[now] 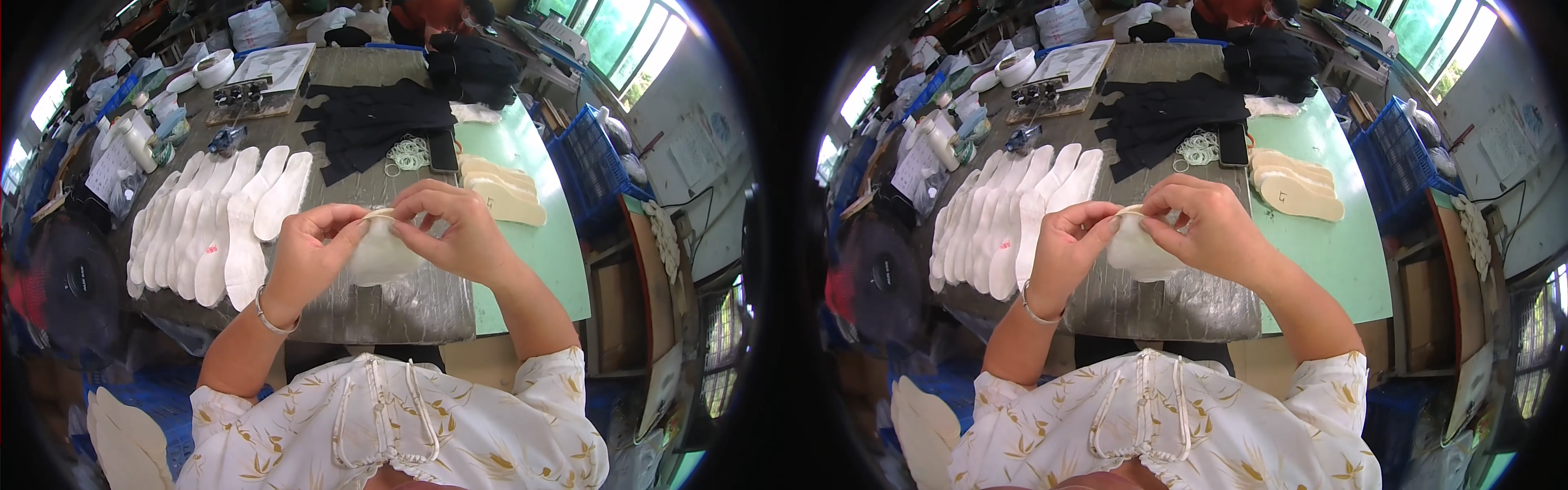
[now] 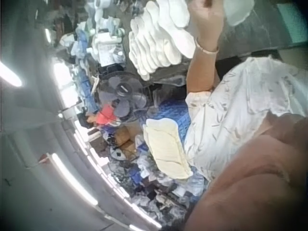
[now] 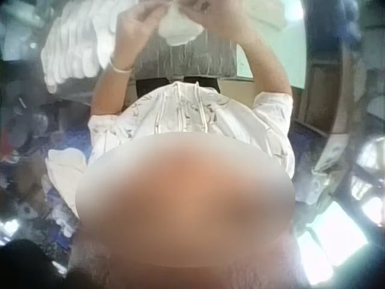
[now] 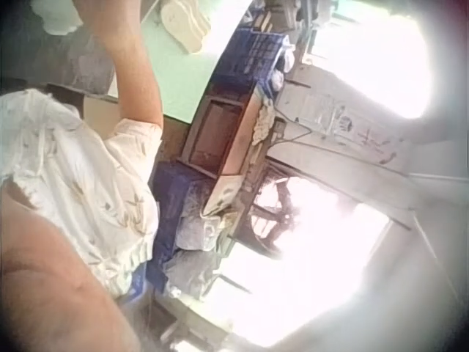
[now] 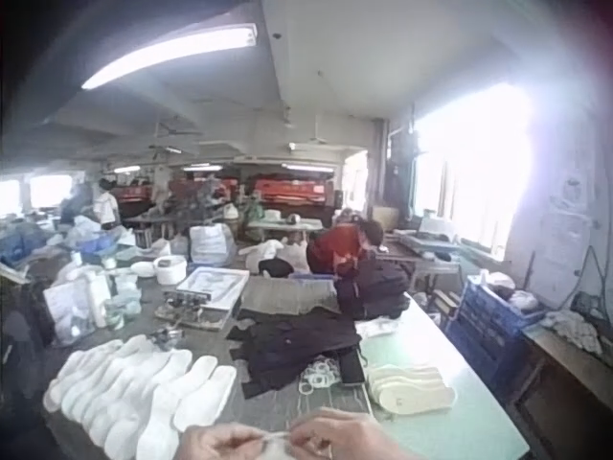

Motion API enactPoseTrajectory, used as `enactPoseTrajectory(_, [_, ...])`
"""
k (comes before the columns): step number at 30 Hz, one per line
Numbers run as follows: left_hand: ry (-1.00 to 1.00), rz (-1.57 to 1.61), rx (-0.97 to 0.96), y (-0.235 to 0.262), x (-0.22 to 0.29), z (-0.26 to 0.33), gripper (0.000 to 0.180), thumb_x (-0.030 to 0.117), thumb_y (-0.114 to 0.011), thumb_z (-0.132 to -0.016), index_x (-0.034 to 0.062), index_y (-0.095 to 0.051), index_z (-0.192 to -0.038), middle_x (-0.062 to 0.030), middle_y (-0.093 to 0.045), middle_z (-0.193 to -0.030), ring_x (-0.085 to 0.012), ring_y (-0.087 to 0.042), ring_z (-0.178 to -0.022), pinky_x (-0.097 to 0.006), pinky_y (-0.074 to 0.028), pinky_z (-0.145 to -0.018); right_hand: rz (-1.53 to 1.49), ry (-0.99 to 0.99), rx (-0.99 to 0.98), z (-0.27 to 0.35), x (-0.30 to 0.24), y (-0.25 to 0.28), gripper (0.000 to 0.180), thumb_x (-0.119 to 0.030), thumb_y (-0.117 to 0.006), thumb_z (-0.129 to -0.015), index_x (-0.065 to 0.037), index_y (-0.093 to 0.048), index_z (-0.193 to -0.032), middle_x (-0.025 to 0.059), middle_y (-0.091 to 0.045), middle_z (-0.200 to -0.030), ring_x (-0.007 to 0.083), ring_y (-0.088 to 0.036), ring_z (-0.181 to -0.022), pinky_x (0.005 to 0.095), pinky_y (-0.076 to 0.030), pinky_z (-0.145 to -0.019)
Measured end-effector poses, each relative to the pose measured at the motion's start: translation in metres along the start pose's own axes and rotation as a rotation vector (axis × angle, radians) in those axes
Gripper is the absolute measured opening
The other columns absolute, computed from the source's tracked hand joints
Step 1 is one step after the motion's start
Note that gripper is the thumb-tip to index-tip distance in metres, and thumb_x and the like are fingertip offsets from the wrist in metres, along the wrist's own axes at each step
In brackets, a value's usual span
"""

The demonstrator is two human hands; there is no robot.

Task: Assembling and lining shoe insoles at a factory workbench.

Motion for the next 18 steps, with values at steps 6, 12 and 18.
enactPoseTrajectory(6, [-0.214,-0.1,0.115,0.008,0.01,0.004,0.013,0.006,-0.071,-0.093,0.0013,-0.076,-0.105,-0.0029,-0.075,-0.093,-0.0069,-0.059,-0.077,-0.023,-0.048,-0.072,-0.127,-0.051,0.028,0.007,0.01,0.004,0.011,0.0,-0.074,-0.086,0.0,-0.073,-0.097,0.01,-0.076,-0.104,0.017,-0.074,-0.091,0.0292,-0.062,-0.079])
enactPoseTrajectory(12, [-0.25,-0.111,0.127,0.004,0.016,0.007,0.014,0.005,-0.071,-0.094,0.0,-0.075,-0.107,-0.0055,-0.075,-0.098,-0.0092,-0.06,-0.083,-0.024,-0.048,-0.077,-0.107,0.049,0.096,0.009,0.004,0.012,0.013,0.001,-0.075,-0.085,0.0,-0.073,-0.098,0.0106,-0.075,-0.104,0.0178,-0.074,-0.09,0.0293,-0.062,-0.078])
enactPoseTrajectory(18, [-0.335,-0.201,0.118,0.0,0.022,0.007,0.013,0.002,-0.07,-0.093,0.002,-0.075,-0.105,-0.0072,-0.075,-0.101,-0.0135,-0.067,-0.09,-0.027,-0.05,-0.079,-0.093,0.023,0.133,0.009,0.004,0.013,0.016,-0.01,-0.076,-0.087,-0.003,-0.076,-0.102,0.0098,-0.076,-0.093,0.0201,-0.074,-0.082,0.0315,-0.057,-0.071])
Point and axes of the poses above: each hand's wrist, its own z-axis away from the middle knuckle, its own y-axis out of the back of the hand, x = y × z, the point moved 10 cm from there along -z, towards the middle knuckle
